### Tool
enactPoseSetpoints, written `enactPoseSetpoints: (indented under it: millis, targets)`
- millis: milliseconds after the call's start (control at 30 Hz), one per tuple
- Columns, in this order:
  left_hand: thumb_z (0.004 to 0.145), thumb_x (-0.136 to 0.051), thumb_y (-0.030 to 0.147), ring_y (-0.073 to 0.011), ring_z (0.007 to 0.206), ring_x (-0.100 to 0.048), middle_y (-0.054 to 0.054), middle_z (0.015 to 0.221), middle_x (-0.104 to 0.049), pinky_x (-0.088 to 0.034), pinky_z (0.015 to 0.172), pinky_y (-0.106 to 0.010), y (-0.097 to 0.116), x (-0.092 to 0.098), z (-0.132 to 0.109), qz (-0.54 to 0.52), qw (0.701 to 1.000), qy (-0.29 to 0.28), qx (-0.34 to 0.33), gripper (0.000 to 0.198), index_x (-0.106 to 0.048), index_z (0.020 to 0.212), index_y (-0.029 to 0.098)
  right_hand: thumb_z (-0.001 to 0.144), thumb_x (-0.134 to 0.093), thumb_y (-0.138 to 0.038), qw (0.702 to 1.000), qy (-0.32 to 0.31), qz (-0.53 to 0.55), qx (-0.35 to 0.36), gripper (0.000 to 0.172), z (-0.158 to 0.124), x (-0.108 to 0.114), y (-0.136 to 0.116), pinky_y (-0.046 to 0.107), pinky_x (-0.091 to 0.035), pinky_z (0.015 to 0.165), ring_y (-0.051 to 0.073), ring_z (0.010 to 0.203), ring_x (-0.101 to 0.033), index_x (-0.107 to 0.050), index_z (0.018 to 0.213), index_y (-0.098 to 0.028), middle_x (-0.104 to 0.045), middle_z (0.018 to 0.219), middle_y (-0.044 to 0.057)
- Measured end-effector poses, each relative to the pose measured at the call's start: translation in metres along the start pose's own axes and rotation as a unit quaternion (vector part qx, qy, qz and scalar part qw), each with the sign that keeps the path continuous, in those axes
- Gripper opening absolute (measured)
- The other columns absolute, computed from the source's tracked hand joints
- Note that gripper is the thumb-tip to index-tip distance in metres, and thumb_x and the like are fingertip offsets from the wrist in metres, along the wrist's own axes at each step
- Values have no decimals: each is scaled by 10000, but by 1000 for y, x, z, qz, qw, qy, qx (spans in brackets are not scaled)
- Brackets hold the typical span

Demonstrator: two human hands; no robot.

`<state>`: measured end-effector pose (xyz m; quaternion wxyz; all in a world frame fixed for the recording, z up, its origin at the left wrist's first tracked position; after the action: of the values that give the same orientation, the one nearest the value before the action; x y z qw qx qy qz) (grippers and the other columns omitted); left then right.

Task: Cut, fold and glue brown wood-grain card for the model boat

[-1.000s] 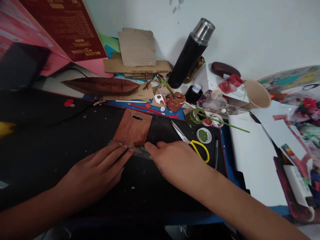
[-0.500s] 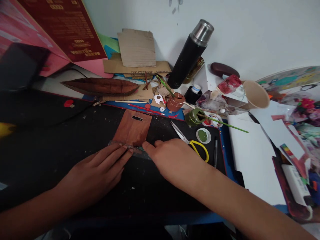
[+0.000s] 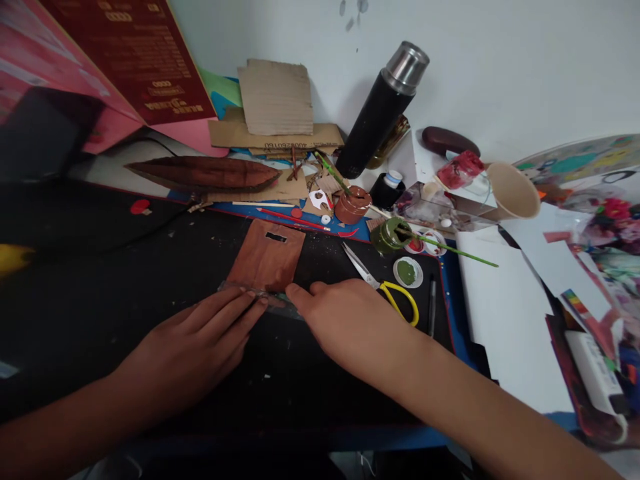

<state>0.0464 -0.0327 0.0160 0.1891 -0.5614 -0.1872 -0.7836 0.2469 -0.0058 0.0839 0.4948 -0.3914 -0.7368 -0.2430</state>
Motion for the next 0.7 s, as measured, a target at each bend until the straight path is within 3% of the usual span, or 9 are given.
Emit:
enactPoseSetpoints:
  millis: [700]
  targets:
    - [1023,-470,229,-307,1304,-570,-165,1337,-673,-497,1078,-407,-1,0,0,-12,1000,19,8,426,-629,1383,67,998,-592,-149,999,36,7,17,378,12,2,-8,341,-212,512,169,622,-646,-615,1372,-191,-722,873,23]
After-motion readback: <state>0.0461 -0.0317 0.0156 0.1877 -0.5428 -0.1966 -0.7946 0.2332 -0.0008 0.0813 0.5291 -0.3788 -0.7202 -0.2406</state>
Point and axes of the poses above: each hand's wrist, its own z-axis towards the middle knuckle, its own x-axis out of the back of the hand, y = z × x, the point moved 4 cm from there along z, towards the middle knuckle
